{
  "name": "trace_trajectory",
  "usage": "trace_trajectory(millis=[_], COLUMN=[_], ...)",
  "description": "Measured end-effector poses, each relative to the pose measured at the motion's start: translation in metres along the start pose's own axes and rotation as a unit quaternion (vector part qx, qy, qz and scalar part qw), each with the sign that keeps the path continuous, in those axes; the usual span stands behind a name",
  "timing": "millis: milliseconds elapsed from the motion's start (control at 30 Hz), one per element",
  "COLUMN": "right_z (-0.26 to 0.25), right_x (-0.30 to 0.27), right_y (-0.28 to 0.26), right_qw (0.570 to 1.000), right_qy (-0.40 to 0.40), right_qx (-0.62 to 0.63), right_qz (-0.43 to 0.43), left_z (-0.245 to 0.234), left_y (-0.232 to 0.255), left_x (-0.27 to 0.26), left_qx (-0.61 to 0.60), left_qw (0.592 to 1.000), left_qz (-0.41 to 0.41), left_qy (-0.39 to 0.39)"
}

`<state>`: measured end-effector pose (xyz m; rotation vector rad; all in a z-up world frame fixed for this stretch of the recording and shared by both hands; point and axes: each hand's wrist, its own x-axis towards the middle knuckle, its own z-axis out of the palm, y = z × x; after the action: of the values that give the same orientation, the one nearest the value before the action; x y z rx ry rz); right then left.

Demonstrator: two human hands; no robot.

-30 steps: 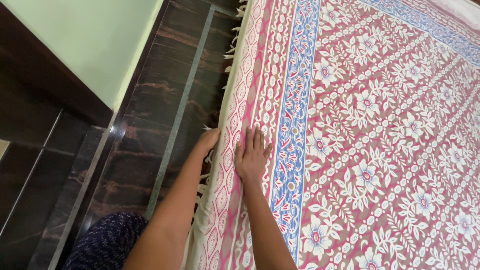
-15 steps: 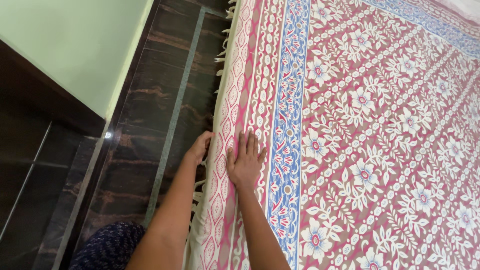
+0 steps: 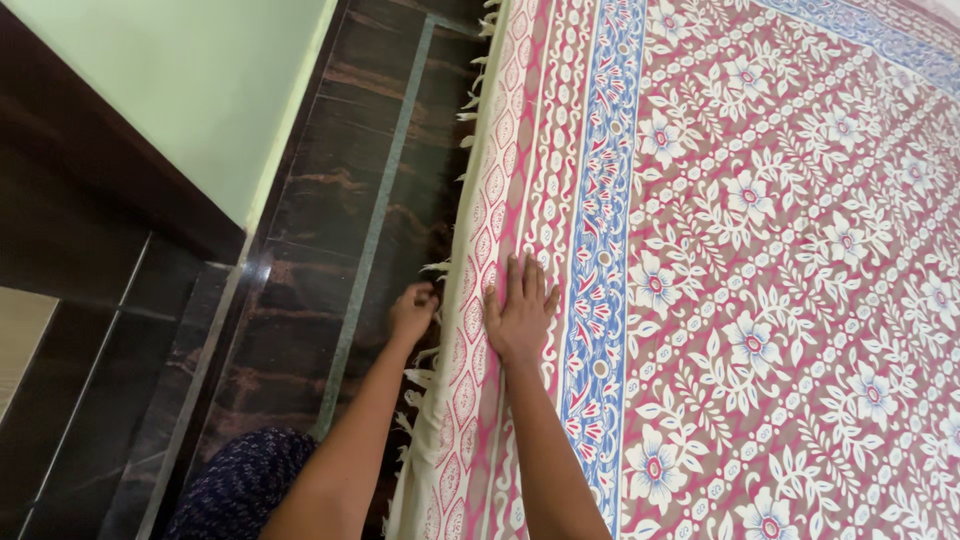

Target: The person is tucking a patterned bedsheet into the wooden frame of a bed, smoothing the surface by hand as they work around the edges.

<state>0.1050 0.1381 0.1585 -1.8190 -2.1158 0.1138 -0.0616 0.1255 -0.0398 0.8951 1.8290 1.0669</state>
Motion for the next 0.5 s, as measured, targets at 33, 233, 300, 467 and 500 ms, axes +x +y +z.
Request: trace_trajectory(millis=[33, 233, 300, 467, 500], right_z=[0.001, 0.003, 0.002, 0.0, 0.0], right_x=[-0.002, -0.001, -0.002, -0.002, -0.001], right_y=[0.001, 0.001, 0.001, -0.002, -0.001], right_qw=[1.0, 1.0, 1.0, 1.0, 1.0], right_qy=[0.001, 0.013, 0.012, 0.018, 0.018], right_qx=[0.001, 0.002, 0.006, 0.006, 0.006], right_qz=[-0.001, -0.011, -0.008, -0.008, -0.009], left_z=[-0.002, -0.005, -0.004, 0.005, 0.006], left_y=[-0.009, -0.009, -0.006, 0.003, 0.004], left_x=[-0.007, -0.017, -0.015, -0.012, -0.012], left_qx=[0.0, 0.082, 0.11, 0.214, 0.126], left_qw=[0.999, 0.992, 0.987, 0.954, 0.965], left_qz=[-0.023, -0.022, -0.023, 0.023, -0.042], left_qy=[-0.043, -0.098, -0.112, -0.209, -0.225])
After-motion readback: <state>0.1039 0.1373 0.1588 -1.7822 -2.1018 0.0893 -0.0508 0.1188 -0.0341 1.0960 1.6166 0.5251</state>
